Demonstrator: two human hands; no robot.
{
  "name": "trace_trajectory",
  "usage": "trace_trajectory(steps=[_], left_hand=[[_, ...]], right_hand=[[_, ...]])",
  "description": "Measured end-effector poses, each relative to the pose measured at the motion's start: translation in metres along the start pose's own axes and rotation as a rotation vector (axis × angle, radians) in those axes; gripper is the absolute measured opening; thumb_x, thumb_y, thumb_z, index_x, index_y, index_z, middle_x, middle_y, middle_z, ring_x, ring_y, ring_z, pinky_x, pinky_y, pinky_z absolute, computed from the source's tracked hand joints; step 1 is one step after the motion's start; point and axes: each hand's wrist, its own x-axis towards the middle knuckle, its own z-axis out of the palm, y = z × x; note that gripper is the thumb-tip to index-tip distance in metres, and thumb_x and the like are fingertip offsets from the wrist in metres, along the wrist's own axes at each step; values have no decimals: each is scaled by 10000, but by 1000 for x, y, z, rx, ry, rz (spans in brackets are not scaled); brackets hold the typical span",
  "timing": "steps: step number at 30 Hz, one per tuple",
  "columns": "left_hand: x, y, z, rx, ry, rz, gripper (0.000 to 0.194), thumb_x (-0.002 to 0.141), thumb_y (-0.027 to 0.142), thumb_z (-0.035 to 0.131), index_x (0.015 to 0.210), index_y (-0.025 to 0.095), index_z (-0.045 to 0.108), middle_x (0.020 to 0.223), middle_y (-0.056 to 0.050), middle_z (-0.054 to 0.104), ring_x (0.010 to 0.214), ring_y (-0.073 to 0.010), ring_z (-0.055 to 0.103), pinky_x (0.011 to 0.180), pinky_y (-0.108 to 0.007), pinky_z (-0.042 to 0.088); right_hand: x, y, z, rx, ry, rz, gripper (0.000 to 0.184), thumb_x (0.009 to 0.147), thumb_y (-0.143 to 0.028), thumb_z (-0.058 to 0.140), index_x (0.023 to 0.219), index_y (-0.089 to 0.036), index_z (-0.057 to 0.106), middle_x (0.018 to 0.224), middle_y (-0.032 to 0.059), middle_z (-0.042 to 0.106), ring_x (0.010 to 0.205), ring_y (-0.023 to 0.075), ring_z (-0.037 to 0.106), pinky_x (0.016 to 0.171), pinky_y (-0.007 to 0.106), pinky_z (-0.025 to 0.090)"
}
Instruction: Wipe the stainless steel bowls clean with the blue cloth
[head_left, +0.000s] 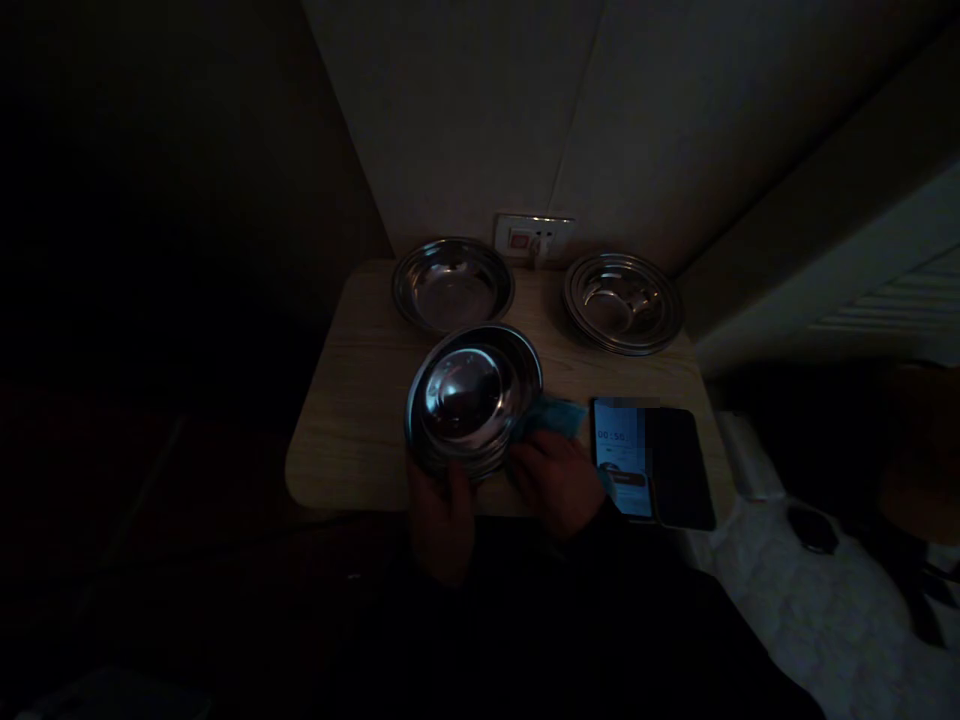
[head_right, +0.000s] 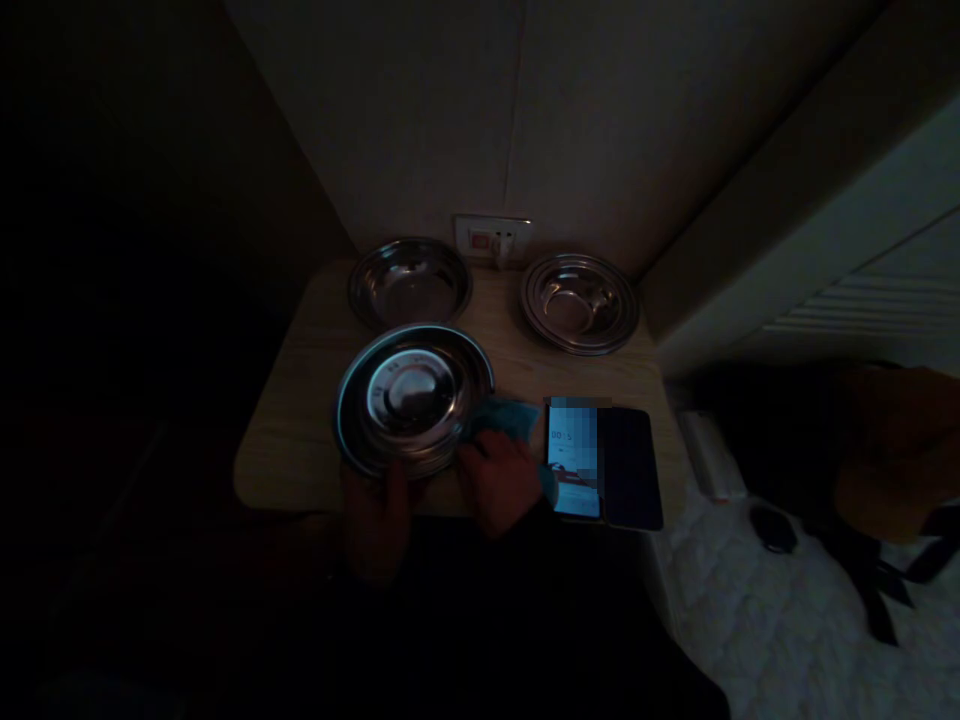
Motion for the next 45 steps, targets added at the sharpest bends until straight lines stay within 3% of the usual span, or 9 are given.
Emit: trace_trajectory(steps=[12,18,21,26,31,45], left_hand=[[-3,-5,6,47,43,61,594,814,373,450,1319,91,315,878,-143,667,671,-184,654,580,-260,507],[-4,0,6,168,63,63,601,812,354,442,1326,72,313,826,-134,671,672,-196,651,609,-279,499],[-5,0,5,208,91,54,601,812,364,437,1324,73,317,793,-128,674,661,-205,652,567,-277,488],[-8,1,6,182,59,36,625,813,358,434,1351,82,272,676,-84,663,573,-196,640,510,-268,474],[-8,2,6,242,118,45,593,801,357,447,1314,78,343,718,-106,669,617,-214,644,539,-293,480],[-8,0,4,196,53,69,563,807,341,425,1295,71,353,771,-116,669,660,-204,646,555,-276,479]], right_hand=[[16,-3,-9,55,-189,21,183,859,-237,458,908,-233,635,950,37,606,910,170,533,751,288,353],[21,-4,-13,12,-194,38,205,863,-237,429,879,-206,631,928,44,620,900,187,547,723,300,358],[24,-4,-13,34,-237,-17,191,851,-226,441,858,-199,631,919,44,627,881,178,556,721,290,361],[27,-5,-15,-19,-237,33,196,835,-200,440,878,-173,629,938,73,636,901,198,566,722,301,367],[30,-7,-17,-2,-305,-15,191,816,-210,456,872,-183,636,929,65,650,875,191,588,701,292,383],[36,-12,-19,-66,-322,-51,194,793,-189,456,862,-174,637,932,81,659,891,205,592,717,310,395]])
